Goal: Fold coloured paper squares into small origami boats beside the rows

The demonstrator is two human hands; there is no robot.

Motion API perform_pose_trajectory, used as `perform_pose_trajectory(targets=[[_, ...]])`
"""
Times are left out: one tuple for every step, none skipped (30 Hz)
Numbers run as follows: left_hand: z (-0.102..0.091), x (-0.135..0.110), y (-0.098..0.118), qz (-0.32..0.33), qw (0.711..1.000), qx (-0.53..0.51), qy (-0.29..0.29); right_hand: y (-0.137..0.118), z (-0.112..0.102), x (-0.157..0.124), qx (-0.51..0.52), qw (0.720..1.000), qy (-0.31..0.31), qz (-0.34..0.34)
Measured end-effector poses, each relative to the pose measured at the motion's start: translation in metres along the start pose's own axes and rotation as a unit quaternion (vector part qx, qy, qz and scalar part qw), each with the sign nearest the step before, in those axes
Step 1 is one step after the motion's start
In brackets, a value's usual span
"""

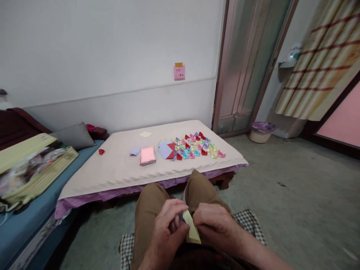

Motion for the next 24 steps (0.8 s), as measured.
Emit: perform_pose_trajectory(targets=[[0.000,-0.002,0.005,0.019,1.000,0.020,-0.016,0.000,0.000,0.000,-0.003,1.000,-0.003,0.002],[0.001,-0.003,0.009,0.033,0.998,0.032,-0.030,0.000,-0.001,0.000,-0.007,1.000,-0.003,0.003],[0.002,-0.004,0.011,0.043,0.997,0.040,-0.043,0.000,-0.001,0.000,-0.009,1.000,-0.002,0.002],[0.003,-0.004,0.012,0.053,0.996,0.043,-0.052,0.001,-0.001,0.000,-0.010,1.000,-0.001,-0.001],[0.005,-0.004,0.012,0.063,0.995,0.047,-0.060,0.001,0.000,0.000,-0.010,1.000,0.001,-0.005],[0.007,-0.004,0.011,0.072,0.994,0.051,-0.067,0.001,0.000,-0.001,-0.009,1.000,0.004,-0.010],[0.008,-0.004,0.011,0.080,0.993,0.056,-0.070,0.002,0.001,-0.001,-0.006,1.000,0.008,-0.014],[0.009,-0.005,0.011,0.085,0.992,0.063,-0.071,0.002,0.002,-0.001,-0.002,1.000,0.011,-0.019],[0.009,-0.005,0.011,0.081,0.992,0.072,-0.070,0.003,0.002,-0.001,0.003,1.000,0.012,-0.020],[0.009,-0.005,0.011,0.073,0.992,0.080,-0.070,0.003,0.003,-0.001,0.008,1.000,0.012,-0.020],[0.009,-0.005,0.011,0.063,0.992,0.087,-0.071,0.004,0.004,-0.002,0.012,1.000,0.011,-0.018],[0.008,-0.006,0.012,0.054,0.992,0.092,-0.072,0.004,0.004,-0.002,0.014,1.000,0.008,-0.014],[0.007,-0.006,0.013,0.047,0.991,0.097,-0.074,0.004,0.004,-0.002,0.014,1.000,0.006,-0.009],[0.007,-0.006,0.014,0.046,0.991,0.101,-0.077,0.004,0.004,-0.003,0.014,1.000,0.003,-0.003],[0.006,-0.006,0.015,0.052,0.990,0.103,-0.078,0.004,0.003,-0.003,0.014,1.000,0.000,0.002],[0.005,-0.006,0.015,0.061,0.990,0.103,-0.078,0.004,0.003,-0.002,0.017,1.000,-0.003,0.006],[0.005,-0.005,0.015,0.073,0.989,0.101,-0.078,0.004,0.003,-0.002,0.022,1.000,-0.007,0.009],[0.004,-0.004,0.015,0.085,0.989,0.096,-0.079,0.004,0.002,-0.002,0.028,0.999,-0.010,0.011],[0.004,-0.004,0.015,0.095,0.988,0.090,-0.080,0.004,0.002,-0.001,0.035,0.999,-0.014,0.013],[0.005,-0.003,0.014,0.102,0.988,0.085,-0.083,0.005,0.002,-0.001,0.040,0.999,-0.017,0.015],[0.005,-0.003,0.013,0.105,0.987,0.080,-0.087,0.005,0.002,-0.001,0.043,0.999,-0.020,0.017],[0.006,-0.003,0.012,0.105,0.987,0.079,-0.091,0.006,0.002,-0.001,0.044,0.999,-0.024,0.021],[0.007,-0.003,0.010,0.103,0.987,0.080,-0.096,0.006,0.002,-0.001,0.045,0.998,-0.029,0.024],[0.008,-0.003,0.009,0.100,0.986,0.083,-0.102,0.007,0.002,-0.001,0.047,0.998,-0.034,0.028]])
Point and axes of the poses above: each hand's wrist, its own x-axis towards the middle knuckle, its own z-axis out of the palm, y = z × x, the point moved 3 cm from there along x, towards the middle knuckle, and after that the axes turned 5 degrees about -z, right-handed, at the moved point
